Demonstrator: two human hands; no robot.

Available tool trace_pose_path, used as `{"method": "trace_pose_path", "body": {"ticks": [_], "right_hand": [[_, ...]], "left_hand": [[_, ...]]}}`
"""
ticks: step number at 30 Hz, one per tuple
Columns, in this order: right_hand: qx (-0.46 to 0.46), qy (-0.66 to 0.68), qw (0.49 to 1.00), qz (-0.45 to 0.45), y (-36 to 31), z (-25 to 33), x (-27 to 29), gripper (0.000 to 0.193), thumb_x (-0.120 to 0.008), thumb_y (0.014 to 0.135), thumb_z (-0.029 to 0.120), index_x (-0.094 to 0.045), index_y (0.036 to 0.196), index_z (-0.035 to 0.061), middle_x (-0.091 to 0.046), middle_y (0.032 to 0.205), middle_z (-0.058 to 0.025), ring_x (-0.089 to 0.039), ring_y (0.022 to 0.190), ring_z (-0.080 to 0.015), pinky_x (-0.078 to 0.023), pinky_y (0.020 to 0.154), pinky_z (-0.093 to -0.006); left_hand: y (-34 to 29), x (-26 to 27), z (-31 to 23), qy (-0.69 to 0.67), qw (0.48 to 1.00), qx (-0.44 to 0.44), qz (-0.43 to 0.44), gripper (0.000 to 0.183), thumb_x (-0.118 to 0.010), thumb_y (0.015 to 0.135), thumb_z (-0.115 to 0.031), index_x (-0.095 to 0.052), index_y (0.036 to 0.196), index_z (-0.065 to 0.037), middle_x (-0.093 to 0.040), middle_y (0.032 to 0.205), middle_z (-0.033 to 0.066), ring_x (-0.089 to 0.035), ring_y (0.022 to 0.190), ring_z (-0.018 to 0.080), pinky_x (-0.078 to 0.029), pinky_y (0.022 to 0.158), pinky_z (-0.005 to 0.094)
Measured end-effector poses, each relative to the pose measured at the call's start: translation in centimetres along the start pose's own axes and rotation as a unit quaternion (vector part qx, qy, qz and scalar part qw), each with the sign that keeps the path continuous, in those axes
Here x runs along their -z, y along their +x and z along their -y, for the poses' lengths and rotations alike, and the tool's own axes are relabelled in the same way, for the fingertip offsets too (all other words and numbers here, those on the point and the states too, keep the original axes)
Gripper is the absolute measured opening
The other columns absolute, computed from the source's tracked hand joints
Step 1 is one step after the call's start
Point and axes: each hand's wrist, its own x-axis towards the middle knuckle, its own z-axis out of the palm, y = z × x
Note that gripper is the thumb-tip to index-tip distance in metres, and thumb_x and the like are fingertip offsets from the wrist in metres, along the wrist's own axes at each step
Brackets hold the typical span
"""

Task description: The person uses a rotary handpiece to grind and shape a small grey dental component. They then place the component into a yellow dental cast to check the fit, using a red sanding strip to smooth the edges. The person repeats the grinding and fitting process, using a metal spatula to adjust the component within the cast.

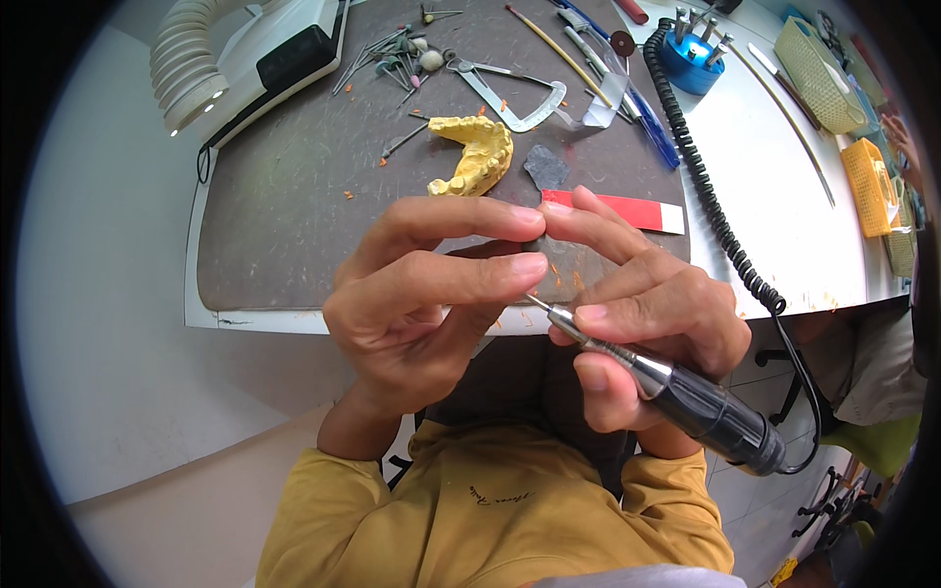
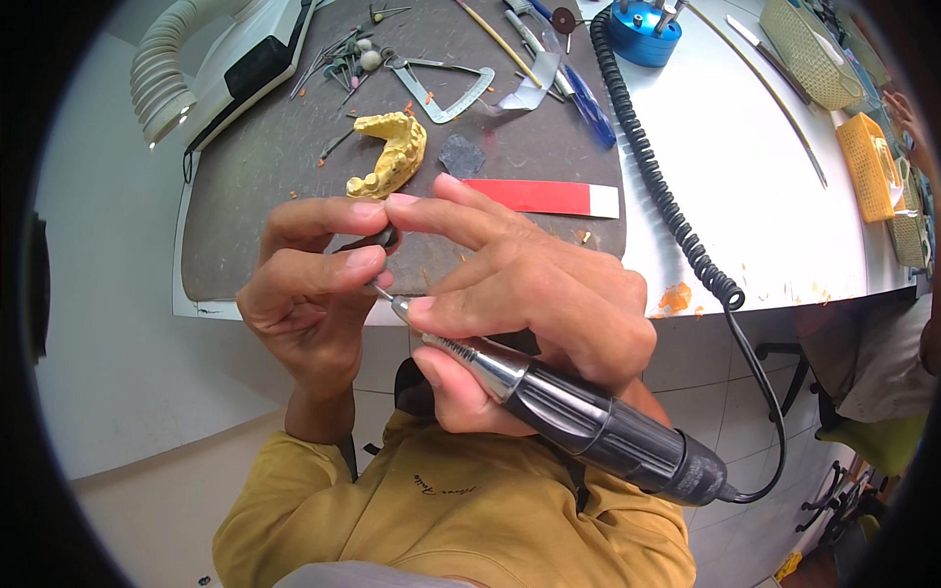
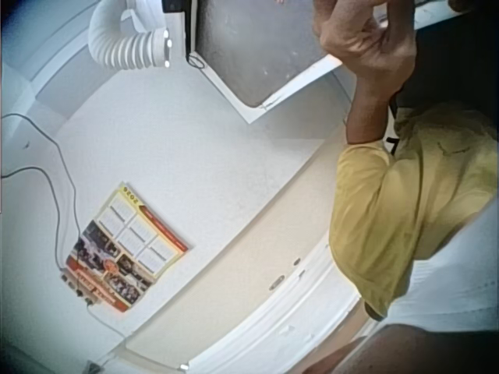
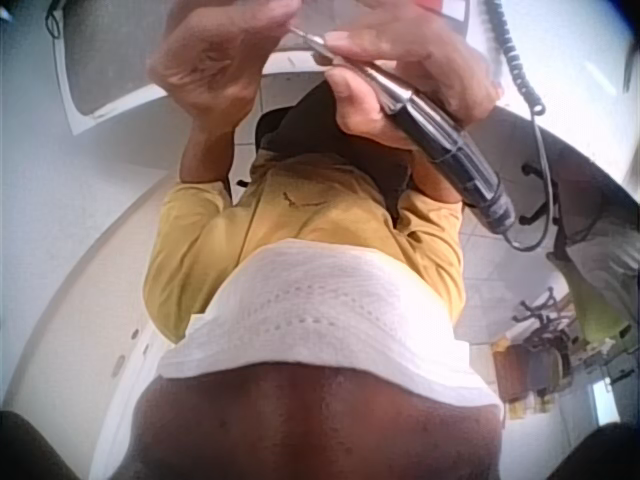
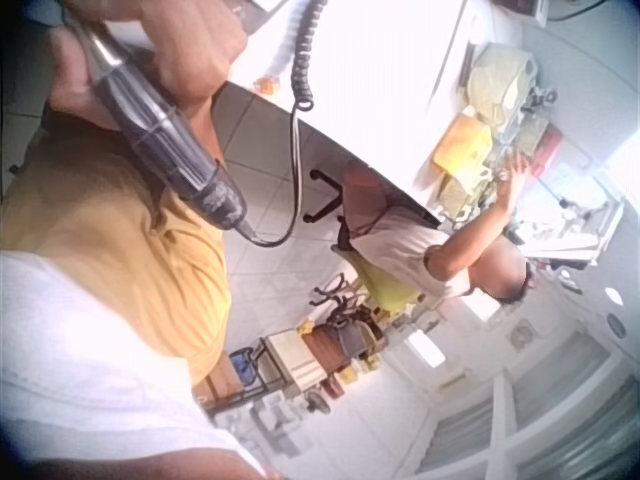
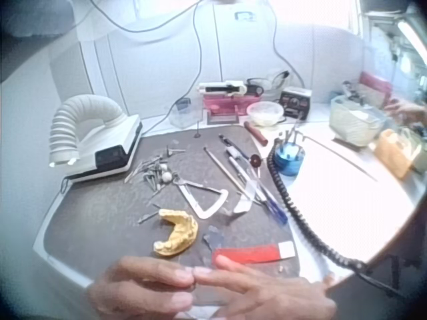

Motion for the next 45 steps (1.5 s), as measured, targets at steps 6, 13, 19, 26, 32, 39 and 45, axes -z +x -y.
{"method": "trace_pose_path", "body": {"ticks": [6, 13, 19, 26, 32, 39, 45], "right_hand": [[-0.017, 0.021, 0.999, -0.032, -0.48, 0.22, -0.19, 0.02, -0.072, 0.085, 0.016, -0.059, 0.094, 0.0043, -0.065, 0.073, -0.0107, -0.067, 0.1, -0.0472, -0.036, 0.105, -0.0665], [-0.007, -0.003, 1.0, -0.002, -0.14, 0.2, 0.07, 0.019, -0.072, 0.083, 0.013, -0.06, 0.093, 0.0037, -0.066, 0.073, -0.0114, -0.067, 0.1, -0.0473, -0.036, 0.105, -0.0673], [0.001, -0.003, 1.0, 0.001, 0.01, 0.09, 0.06, 0.02, -0.074, 0.082, 0.014, -0.06, 0.093, 0.0033, -0.066, 0.072, -0.0115, -0.067, 0.1, -0.0473, -0.037, 0.104, -0.0678], [0.0, -0.003, 1.0, -0.003, -0.09, 0.04, -0.13, 0.02, -0.074, 0.083, 0.016, -0.061, 0.093, 0.0036, -0.066, 0.072, -0.0109, -0.067, 0.1, -0.0469, -0.036, 0.104, -0.0674], [0.0, -0.006, 1.0, -0.004, -0.16, -0.05, -0.22, 0.019, -0.072, 0.084, 0.014, -0.06, 0.094, 0.0032, -0.066, 0.073, -0.0108, -0.067, 0.102, -0.0467, -0.036, 0.105, -0.0668], [0.004, 0.007, 1.0, 0.0, -0.28, -0.07, -0.02, 0.019, -0.07, 0.084, 0.011, -0.06, 0.097, 0.0023, -0.067, 0.077, -0.0119, -0.066, 0.104, -0.0479, -0.035, 0.106, -0.0665], [0.005, 0.002, 1.0, 0.013, -0.16, 0.0, 0.2, 0.019, -0.071, 0.083, 0.011, -0.06, 0.097, 0.0025, -0.067, 0.077, -0.0119, -0.065, 0.105, -0.0476, -0.035, 0.106, -0.0663]], "left_hand": [[0.16, -0.04, -0.01, -0.008, 1.0, 0.008, 0.007, 0.025, -0.071, 0.081, 0.011, -0.072, 0.101, -0.004, -0.064, 0.113, 0.0162, -0.066, 0.103, 0.0217, -0.057, 0.082, 0.028], [0.04, -0.04, -0.33, -0.016, 1.0, 0.025, 0.003, 0.024, -0.071, 0.082, 0.01, -0.072, 0.101, -0.003, -0.064, 0.113, 0.0164, -0.066, 0.103, 0.0218, -0.057, 0.084, 0.0283], [0.05, 0.04, -0.22, -0.012, 1.0, 0.015, 0.005, 0.024, -0.071, 0.081, 0.011, -0.072, 0.101, -0.003, -0.063, 0.114, 0.0163, -0.066, 0.104, 0.0224, -0.058, 0.085, 0.0292], [0.02, 0.21, -0.25, -0.017, 1.0, 0.021, 0.004, 0.024, -0.072, 0.081, 0.01, -0.072, 0.1, -0.003, -0.064, 0.113, 0.016, -0.066, 0.103, 0.0224, -0.057, 0.086, 0.0295], [0.0, 0.38, -0.23, -0.011, 0.999, 0.033, 0.001, 0.022, -0.072, 0.082, 0.008, -0.073, 0.1, -0.004, -0.066, 0.111, 0.0151, -0.066, 0.101, 0.0208, -0.056, 0.084, 0.0288], [0.12, 0.28, 0.11, -0.022, 1.0, 0.014, 0.002, 0.022, -0.073, 0.082, 0.008, -0.073, 0.1, -0.004, -0.067, 0.11, 0.0153, -0.066, 0.1, 0.0206, -0.055, 0.082, 0.0284], [0.06, 0.13, 0.05, -0.034, 0.999, 0.02, -0.003, 0.022, -0.073, 0.082, 0.008, -0.072, 0.101, -0.004, -0.066, 0.109, 0.0152, -0.066, 0.1, 0.0206, -0.056, 0.083, 0.0284]]}}
